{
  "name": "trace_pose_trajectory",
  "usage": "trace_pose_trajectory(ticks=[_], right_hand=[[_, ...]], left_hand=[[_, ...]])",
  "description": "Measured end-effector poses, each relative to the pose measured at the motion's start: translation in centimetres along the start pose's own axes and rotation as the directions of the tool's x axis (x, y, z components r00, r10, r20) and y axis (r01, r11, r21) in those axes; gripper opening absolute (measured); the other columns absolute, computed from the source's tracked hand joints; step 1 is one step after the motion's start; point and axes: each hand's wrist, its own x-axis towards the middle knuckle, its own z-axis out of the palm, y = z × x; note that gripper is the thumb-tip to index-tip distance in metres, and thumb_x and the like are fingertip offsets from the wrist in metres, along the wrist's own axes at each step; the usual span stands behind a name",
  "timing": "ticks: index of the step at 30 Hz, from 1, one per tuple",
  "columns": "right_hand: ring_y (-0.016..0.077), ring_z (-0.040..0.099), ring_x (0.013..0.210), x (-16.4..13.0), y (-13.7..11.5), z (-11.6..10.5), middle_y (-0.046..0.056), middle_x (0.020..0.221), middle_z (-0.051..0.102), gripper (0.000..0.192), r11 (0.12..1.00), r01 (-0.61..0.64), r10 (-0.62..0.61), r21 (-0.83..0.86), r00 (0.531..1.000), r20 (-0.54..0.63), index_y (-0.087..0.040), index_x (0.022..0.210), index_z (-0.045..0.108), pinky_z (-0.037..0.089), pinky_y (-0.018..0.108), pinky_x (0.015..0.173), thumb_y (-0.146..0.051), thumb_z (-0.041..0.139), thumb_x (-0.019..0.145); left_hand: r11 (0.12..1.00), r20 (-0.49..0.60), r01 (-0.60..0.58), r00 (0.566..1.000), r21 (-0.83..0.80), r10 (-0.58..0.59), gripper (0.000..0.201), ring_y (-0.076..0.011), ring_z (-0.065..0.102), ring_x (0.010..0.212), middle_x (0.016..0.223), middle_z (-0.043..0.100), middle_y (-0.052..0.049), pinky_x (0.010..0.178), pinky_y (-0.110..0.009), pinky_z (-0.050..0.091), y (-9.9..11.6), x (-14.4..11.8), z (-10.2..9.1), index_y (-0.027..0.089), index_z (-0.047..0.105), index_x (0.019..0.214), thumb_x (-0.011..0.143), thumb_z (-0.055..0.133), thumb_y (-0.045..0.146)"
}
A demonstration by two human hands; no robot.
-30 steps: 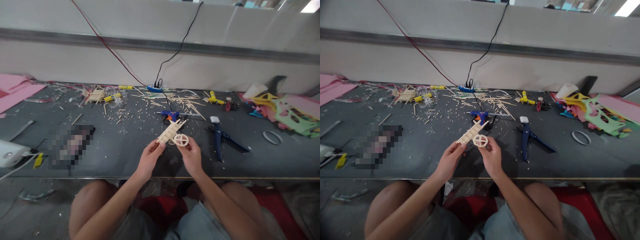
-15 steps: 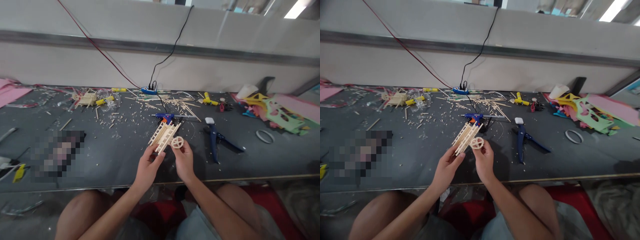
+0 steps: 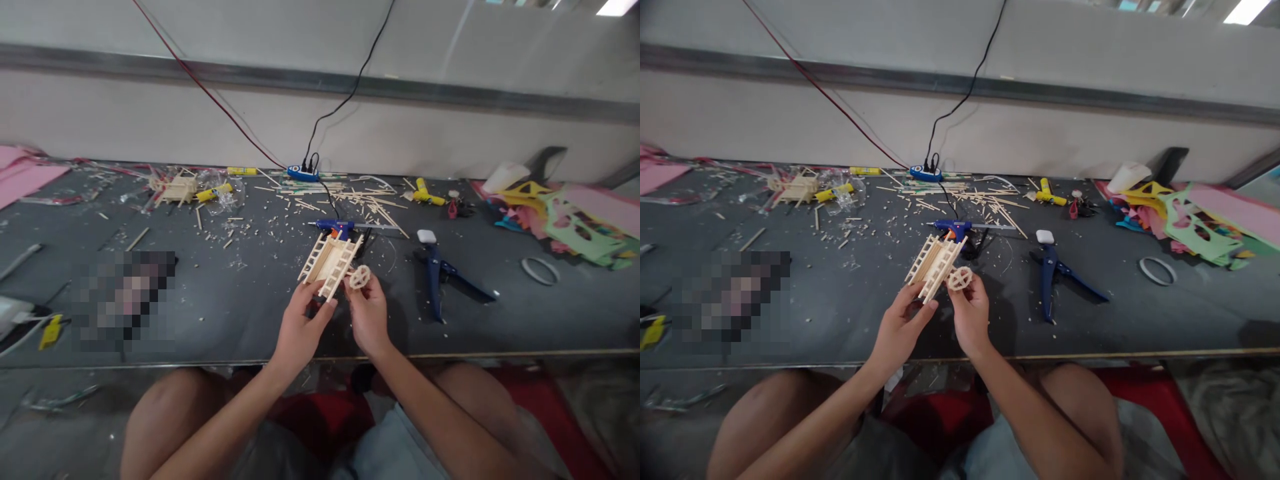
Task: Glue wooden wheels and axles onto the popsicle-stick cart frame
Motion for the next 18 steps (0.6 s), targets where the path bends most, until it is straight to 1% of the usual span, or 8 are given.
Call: trace_pose_trajectory(ticks=[2,4,6,8,10,13,16,18], right_hand=[[0.0145,0.061,0.081,0.0,0.1,0.4,-0.001,0.088,0.066,0.024,1.0,-0.009,0.008,0.019,1.0,0.023,-0.022,0.093,0.062,0.045,0.031,0.081,-0.026,0.068,0.07],[0.0143,0.06,0.08,0.0,0.1,1.3,-0.001,0.087,0.066,0.023,0.998,-0.04,0.037,0.056,0.998,0.051,-0.021,0.091,0.063,0.045,0.031,0.08,-0.026,0.068,0.07],[0.0139,0.061,0.08,-0.2,0.2,2.8,-0.001,0.088,0.066,0.022,0.987,-0.096,0.087,0.131,0.994,0.068,-0.021,0.09,0.063,0.046,0.031,0.08,-0.025,0.068,0.069],[0.0134,0.061,0.08,-0.5,0.6,4.7,-0.002,0.088,0.067,0.022,0.958,-0.167,0.155,0.235,0.986,0.069,-0.022,0.089,0.062,0.046,0.029,0.079,-0.023,0.069,0.067],[0.013,0.062,0.077,-1.0,1.1,6.8,-0.002,0.085,0.067,0.022,0.915,-0.239,0.227,0.325,0.971,0.075,-0.022,0.087,0.062,0.047,0.028,0.076,-0.021,0.068,0.066],[0.0125,0.062,0.072,-2.1,2.2,9.6,-0.004,0.08,0.067,0.021,0.859,-0.328,0.314,0.392,0.944,0.103,-0.023,0.086,0.06,0.048,0.028,0.074,-0.02,0.065,0.066],[0.0127,0.063,0.072,-3.6,3.6,11.7,-0.005,0.078,0.067,0.022,0.808,-0.403,0.384,0.43,0.913,0.134,-0.024,0.087,0.058,0.048,0.029,0.077,-0.019,0.062,0.066],[0.0131,0.064,0.075,-4.5,4.7,12.7,-0.004,0.079,0.068,0.023,0.769,-0.451,0.428,0.453,0.89,0.16,-0.023,0.088,0.058,0.048,0.03,0.08,-0.019,0.06,0.066]], left_hand=[[1.0,-0.01,-0.022,1.0,0.013,0.023,0.032,-0.0154,0.055,0.096,0.11,0.055,-0.005,0.081,-0.026,0.046,-0.1,0.2,-0.2,0.022,0.056,0.11,0.079,0.057,0.029],[0.998,-0.026,-0.045,0.999,0.047,0.046,0.032,-0.0158,0.055,0.096,0.11,0.054,-0.006,0.082,-0.027,0.047,-0.1,0.4,-0.8,0.022,0.056,0.111,0.08,0.057,0.029],[0.993,-0.05,-0.059,0.997,0.105,0.065,0.032,-0.0162,0.055,0.095,0.112,0.053,-0.006,0.081,-0.028,0.047,0.0,0.7,-1.7,0.022,0.056,0.112,0.08,0.056,0.028],[0.982,-0.078,-0.067,0.994,0.179,0.082,0.032,-0.0169,0.055,0.096,0.113,0.052,-0.007,0.081,-0.028,0.048,0.2,1.0,-2.9,0.022,0.056,0.112,0.081,0.055,0.028],[0.964,-0.109,-0.061,0.99,0.258,0.092,0.033,-0.0178,0.055,0.097,0.114,0.052,-0.007,0.08,-0.029,0.048,0.2,1.0,-4.3,0.022,0.056,0.113,0.081,0.054,0.027],[0.93,-0.167,-0.031,0.981,0.367,0.098,0.034,-0.0194,0.055,0.1,0.116,0.051,-0.007,0.083,-0.032,0.048,-0.2,0.4,-6.5,0.023,0.055,0.115,0.081,0.053,0.027],[0.884,-0.238,-0.009,0.962,0.468,0.136,0.034,-0.0224,0.051,0.108,0.117,0.05,-0.009,0.092,-0.037,0.043,-1.0,-0.7,-8.3,0.023,0.056,0.115,0.081,0.053,0.027],[0.85,-0.263,-0.004,0.95,0.526,0.167,0.033,-0.0234,0.048,0.112,0.117,0.05,-0.01,0.096,-0.039,0.039,-1.7,-1.4,-9.1,0.021,0.056,0.114,0.082,0.053,0.027]])
